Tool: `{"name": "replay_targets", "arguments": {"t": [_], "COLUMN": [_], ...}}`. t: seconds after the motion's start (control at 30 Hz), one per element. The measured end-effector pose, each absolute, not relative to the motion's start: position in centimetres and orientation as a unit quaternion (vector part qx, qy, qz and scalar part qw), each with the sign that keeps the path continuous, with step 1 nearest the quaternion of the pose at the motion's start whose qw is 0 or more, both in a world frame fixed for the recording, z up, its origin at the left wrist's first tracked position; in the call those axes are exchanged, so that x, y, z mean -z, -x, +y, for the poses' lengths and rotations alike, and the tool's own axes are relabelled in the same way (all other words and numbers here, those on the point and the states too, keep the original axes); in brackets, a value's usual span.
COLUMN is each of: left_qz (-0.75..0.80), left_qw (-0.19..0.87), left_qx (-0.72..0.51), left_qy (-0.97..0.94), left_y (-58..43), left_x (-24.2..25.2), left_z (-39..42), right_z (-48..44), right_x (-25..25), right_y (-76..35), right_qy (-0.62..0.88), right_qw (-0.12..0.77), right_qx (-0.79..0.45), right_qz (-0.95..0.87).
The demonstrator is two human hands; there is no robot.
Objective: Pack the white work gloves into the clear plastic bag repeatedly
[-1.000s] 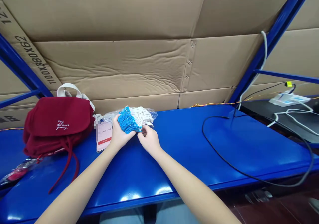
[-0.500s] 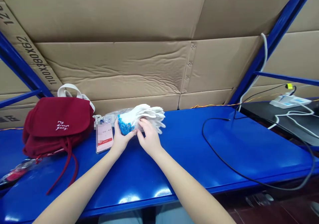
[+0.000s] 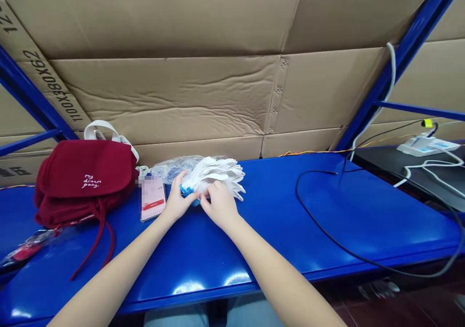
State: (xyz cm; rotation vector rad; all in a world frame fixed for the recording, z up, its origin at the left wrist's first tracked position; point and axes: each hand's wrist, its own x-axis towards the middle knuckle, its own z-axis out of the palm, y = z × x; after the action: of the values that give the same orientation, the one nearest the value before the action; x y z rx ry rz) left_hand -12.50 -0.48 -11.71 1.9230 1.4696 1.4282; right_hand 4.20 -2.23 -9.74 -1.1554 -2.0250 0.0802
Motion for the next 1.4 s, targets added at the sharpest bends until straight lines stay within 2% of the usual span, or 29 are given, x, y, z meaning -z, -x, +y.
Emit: {"name": "replay_targets", "arguments": {"t": [0.23, 0.47, 0.67, 0.8, 0.97, 1.1, 1.23, 1.4], "left_qz": [0.514, 0.536, 0.528, 0.52, 0.525, 0.531, 0.538, 0.498], "left_qw": [0.147, 0.148, 0.206, 0.248, 0.293, 0.246, 0.178, 0.07], "left_qx": [-0.487, -0.487, -0.483, -0.5, -0.502, -0.496, -0.494, -0.486], "left_qy": [-0.691, -0.674, -0.667, -0.647, -0.622, -0.642, -0.659, -0.714], "left_y": [12.2, 11.9, 12.7, 13.0, 12.5, 11.7, 11.1, 10.8], "left_x": [11.9, 11.9, 12.2, 12.0, 11.2, 10.9, 10.9, 11.0], "left_z": [-0.6, -1.1, -0.6, -0.5, -0.9, -1.3, -1.8, -2.2], "right_z": [-2.9, -2.3, -2.0, -1.5, -0.7, -1.4, -2.5, -2.6], "right_x": [9.4, 9.7, 10.0, 9.7, 9.3, 9.2, 8.9, 8.5], "right_y": [-3.5, -4.4, -4.7, -5.6, -7.4, -6.5, -5.3, -5.6], "right_qy": [0.534, 0.503, 0.478, 0.544, 0.615, 0.55, 0.478, 0.476], "right_qw": [0.329, 0.352, 0.33, 0.291, 0.288, 0.312, 0.398, 0.436], "right_qx": [0.025, -0.079, -0.05, 0.012, 0.022, 0.051, 0.051, 0.043], "right_qz": [-0.778, -0.786, -0.813, -0.787, -0.734, -0.773, -0.781, -0.763]}}
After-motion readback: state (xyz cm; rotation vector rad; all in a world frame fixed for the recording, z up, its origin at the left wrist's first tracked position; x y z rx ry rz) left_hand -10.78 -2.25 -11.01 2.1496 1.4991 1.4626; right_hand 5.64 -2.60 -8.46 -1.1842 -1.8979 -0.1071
